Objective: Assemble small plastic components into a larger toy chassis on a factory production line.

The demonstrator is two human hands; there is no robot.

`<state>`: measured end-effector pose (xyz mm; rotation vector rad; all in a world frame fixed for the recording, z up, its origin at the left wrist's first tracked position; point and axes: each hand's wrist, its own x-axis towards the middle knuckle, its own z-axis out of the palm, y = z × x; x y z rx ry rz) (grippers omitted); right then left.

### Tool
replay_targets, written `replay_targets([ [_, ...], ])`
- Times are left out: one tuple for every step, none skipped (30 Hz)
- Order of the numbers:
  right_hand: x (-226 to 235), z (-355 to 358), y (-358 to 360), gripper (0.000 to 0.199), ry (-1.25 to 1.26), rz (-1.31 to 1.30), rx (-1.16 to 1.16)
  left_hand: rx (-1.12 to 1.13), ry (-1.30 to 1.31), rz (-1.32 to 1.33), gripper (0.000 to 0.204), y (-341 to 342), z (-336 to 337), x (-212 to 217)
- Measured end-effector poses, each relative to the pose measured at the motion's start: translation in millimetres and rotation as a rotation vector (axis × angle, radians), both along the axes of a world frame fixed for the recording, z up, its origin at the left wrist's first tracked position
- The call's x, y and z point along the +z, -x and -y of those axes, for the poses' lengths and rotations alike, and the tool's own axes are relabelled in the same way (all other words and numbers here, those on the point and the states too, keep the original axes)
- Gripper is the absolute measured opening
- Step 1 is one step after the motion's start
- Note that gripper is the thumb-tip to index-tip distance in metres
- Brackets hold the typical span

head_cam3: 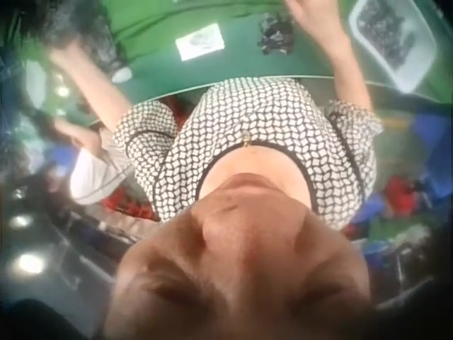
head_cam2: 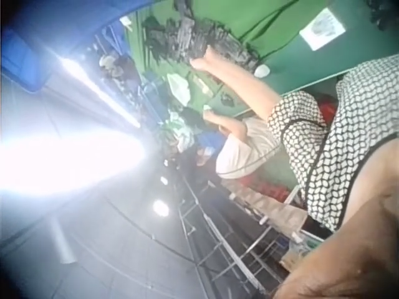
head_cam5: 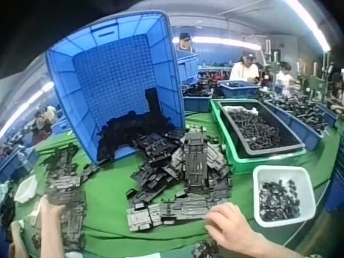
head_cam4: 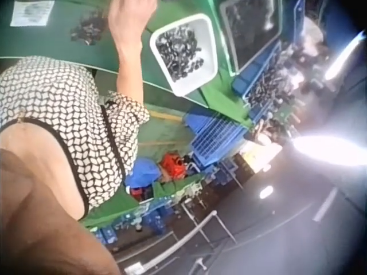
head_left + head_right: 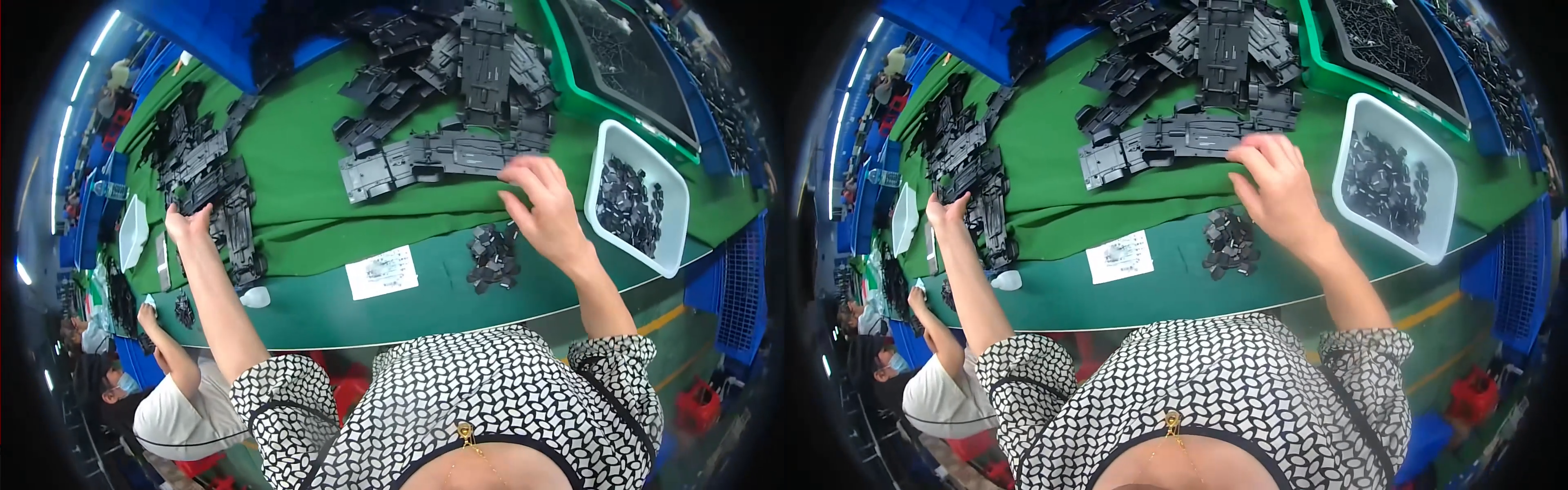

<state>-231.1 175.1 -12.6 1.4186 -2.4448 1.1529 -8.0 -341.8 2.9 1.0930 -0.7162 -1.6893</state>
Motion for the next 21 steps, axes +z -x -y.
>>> replay_targets([
  [3,9,4,0.026,-0.031,-0.122,0.017,0.069,-0.004,-0.001,0.060,1,-14,6],
  [3,17,9,0.031,-0.055,-0.244,0.038,0.141,-0.003,0.000,0.065,3,-35,14],
  [5,21,14,0.038,-0.123,-0.272,0.071,-0.004,0.123,-0.080,0.068,0,-55,17],
  [6,25,19,0.038,-0.123,-0.273,0.070,-0.104,0.202,-0.130,0.063,4,-90,28],
  [6,30,25,0.037,-0.245,-0.218,0.094,-0.201,0.283,-0.178,0.059,8,-127,39],
  [8,36,30,0.036,-0.365,-0.166,0.126,-0.326,0.307,-0.254,0.054,3,-154,46],
  [14,42,36,0.038,-0.502,-0.064,0.140,-0.457,0.329,-0.330,0.050,-1,-175,47],
  [15,44,39,0.038,-0.499,-0.070,0.142,-0.566,0.323,-0.374,0.048,-8,-194,44],
  [14,43,42,0.039,-0.509,-0.072,0.150,-0.681,0.310,-0.422,0.045,-13,-209,39],
  [12,43,43,0.040,-0.517,-0.072,0.161,-0.705,0.296,-0.380,0.046,-17,-222,34],
  [13,43,43,0.040,-0.521,-0.073,0.154,-0.732,0.277,-0.341,0.047,-20,-234,29],
  [14,43,42,0.042,-0.489,-0.058,0.150,-0.713,0.266,-0.295,0.048,-23,-245,23],
  [15,43,41,0.043,-0.457,-0.042,0.143,-0.713,0.258,-0.269,0.048,-26,-250,17],
  [18,44,41,0.043,-0.467,-0.045,0.132,-0.713,0.251,-0.243,0.048,-29,-255,11],
  [22,46,41,0.048,-0.405,-0.010,0.123,-0.725,0.237,-0.254,0.047,-31,-261,7],
  [26,46,41,0.052,-0.343,0.025,0.113,-0.763,0.225,-0.258,0.047,-30,-268,3],
  [35,48,38,0.056,-0.287,0.029,0.085,-0.795,0.215,-0.260,0.046,-30,-273,-1],
  [39,51,37,0.056,-0.157,0.092,0.079,-0.844,0.235,-0.286,0.045,-27,-277,-6],
  [41,53,35,0.057,-0.027,0.157,0.075,-0.884,0.256,-0.252,0.045,-19,-285,-8],
  [41,57,32,0.064,0.084,0.258,0.101,-0.918,0.277,-0.213,0.045,-9,-292,-7],
  [47,64,21,0.065,0.125,0.441,0.148,-0.949,0.322,-0.235,0.048,0,-298,-8],
])
